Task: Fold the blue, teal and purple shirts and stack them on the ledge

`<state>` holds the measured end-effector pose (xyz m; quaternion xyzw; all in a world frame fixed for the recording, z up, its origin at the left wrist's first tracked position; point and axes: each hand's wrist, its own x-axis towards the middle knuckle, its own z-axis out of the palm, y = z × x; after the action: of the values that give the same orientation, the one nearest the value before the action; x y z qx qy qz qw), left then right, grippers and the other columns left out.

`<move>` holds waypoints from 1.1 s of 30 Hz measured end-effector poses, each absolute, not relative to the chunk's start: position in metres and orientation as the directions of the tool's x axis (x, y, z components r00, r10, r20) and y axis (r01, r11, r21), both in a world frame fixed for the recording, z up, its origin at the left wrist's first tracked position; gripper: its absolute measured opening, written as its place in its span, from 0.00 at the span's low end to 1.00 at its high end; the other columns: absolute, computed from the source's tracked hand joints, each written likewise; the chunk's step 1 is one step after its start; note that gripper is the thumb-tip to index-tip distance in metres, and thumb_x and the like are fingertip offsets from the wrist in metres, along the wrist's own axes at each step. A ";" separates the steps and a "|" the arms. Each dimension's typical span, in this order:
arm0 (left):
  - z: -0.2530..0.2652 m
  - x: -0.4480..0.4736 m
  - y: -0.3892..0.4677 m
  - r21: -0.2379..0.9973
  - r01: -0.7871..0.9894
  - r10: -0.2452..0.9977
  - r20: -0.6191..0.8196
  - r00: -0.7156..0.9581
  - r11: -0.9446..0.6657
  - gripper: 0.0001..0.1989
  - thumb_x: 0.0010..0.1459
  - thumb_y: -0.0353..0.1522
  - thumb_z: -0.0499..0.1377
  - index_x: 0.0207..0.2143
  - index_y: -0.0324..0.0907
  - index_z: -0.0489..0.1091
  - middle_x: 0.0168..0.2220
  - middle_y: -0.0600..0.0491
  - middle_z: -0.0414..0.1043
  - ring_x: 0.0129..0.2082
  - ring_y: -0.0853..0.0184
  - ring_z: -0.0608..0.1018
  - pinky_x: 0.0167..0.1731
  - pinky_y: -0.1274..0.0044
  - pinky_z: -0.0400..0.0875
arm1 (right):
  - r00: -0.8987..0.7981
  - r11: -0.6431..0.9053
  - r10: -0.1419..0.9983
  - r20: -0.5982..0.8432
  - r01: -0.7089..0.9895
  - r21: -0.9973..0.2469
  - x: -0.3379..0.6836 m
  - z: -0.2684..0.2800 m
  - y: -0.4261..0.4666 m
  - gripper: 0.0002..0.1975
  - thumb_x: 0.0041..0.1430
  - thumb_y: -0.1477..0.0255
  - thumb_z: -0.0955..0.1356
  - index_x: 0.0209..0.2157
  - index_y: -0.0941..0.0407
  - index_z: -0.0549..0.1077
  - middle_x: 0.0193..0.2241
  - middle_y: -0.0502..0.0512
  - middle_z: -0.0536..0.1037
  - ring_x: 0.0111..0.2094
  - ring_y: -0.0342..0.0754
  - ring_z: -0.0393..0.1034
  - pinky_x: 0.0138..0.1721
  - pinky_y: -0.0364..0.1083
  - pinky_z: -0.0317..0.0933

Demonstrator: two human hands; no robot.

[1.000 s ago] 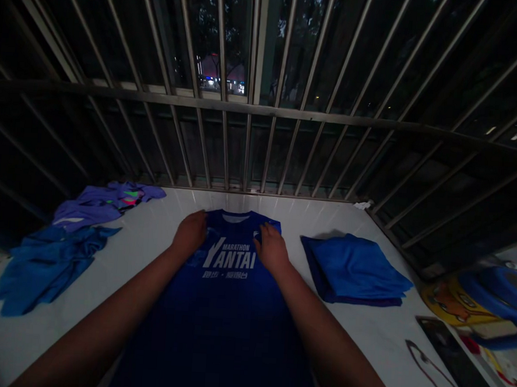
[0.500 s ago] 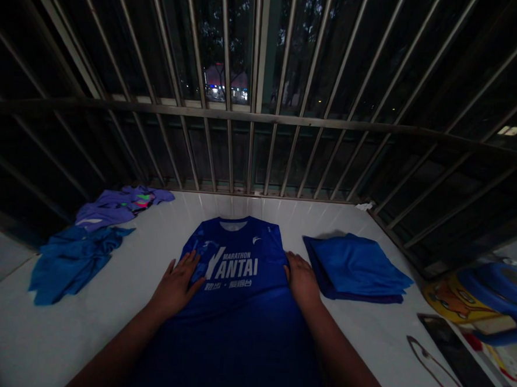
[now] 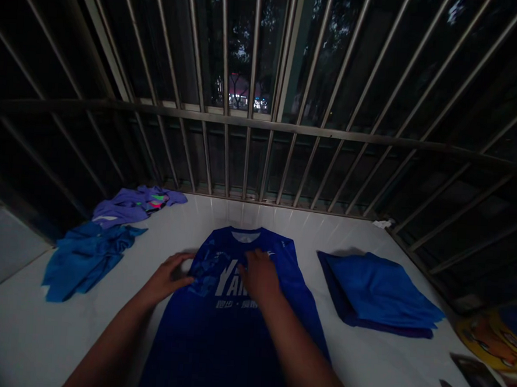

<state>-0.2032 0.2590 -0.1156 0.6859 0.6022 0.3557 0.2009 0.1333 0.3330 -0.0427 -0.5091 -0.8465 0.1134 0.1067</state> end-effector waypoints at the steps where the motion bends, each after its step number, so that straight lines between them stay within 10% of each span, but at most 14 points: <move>1: -0.120 -0.206 0.258 0.696 0.686 0.970 0.235 0.061 -0.212 0.37 0.56 0.55 0.73 0.64 0.50 0.75 0.65 0.44 0.79 0.66 0.48 0.78 0.69 0.56 0.68 | -0.493 0.482 0.869 0.045 0.822 -0.302 0.107 -0.044 0.339 0.24 0.73 0.60 0.70 0.64 0.57 0.76 0.62 0.69 0.77 0.63 0.63 0.71 0.64 0.56 0.65; 7: -0.130 -0.205 0.254 0.597 0.777 0.979 0.153 0.135 -0.201 0.64 0.36 0.54 0.83 0.74 0.53 0.65 0.73 0.39 0.69 0.72 0.37 0.70 0.70 0.48 0.63 | -0.649 0.584 0.757 -0.080 0.726 -0.364 0.009 -0.058 0.384 0.19 0.65 0.63 0.78 0.53 0.56 0.81 0.58 0.66 0.80 0.62 0.63 0.73 0.62 0.55 0.65; 16: -0.123 -0.194 0.254 0.650 0.753 0.988 0.156 -0.006 -0.098 0.54 0.51 0.25 0.63 0.79 0.50 0.52 0.72 0.44 0.70 0.72 0.47 0.72 0.69 0.53 0.65 | -0.550 0.377 0.835 -0.018 0.596 -0.709 -0.020 -0.074 0.426 0.17 0.81 0.62 0.60 0.58 0.57 0.73 0.51 0.60 0.85 0.53 0.52 0.80 0.55 0.47 0.67; 22: -0.115 -0.189 0.258 0.630 0.768 0.984 0.176 0.003 -0.115 0.19 0.61 0.34 0.66 0.55 0.50 0.79 0.47 0.48 0.84 0.51 0.53 0.83 0.57 0.59 0.74 | -0.464 0.352 0.883 -0.075 0.759 -0.548 -0.009 -0.075 0.430 0.21 0.76 0.61 0.68 0.60 0.60 0.75 0.57 0.70 0.83 0.58 0.59 0.80 0.56 0.49 0.68; 33: -0.104 -0.190 0.251 0.693 0.718 0.998 0.052 0.046 -0.069 0.25 0.51 0.28 0.61 0.52 0.50 0.78 0.30 0.57 0.77 0.29 0.62 0.80 0.45 0.66 0.76 | -0.484 0.433 0.853 -0.195 0.865 -0.253 0.020 -0.061 0.432 0.16 0.72 0.60 0.71 0.47 0.58 0.84 0.47 0.70 0.86 0.50 0.61 0.82 0.49 0.52 0.69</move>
<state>-0.1895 0.2508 -0.1041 0.6772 0.6333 0.2758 0.2536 0.0201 0.4319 -0.0609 -0.5074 -0.8464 0.1608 -0.0189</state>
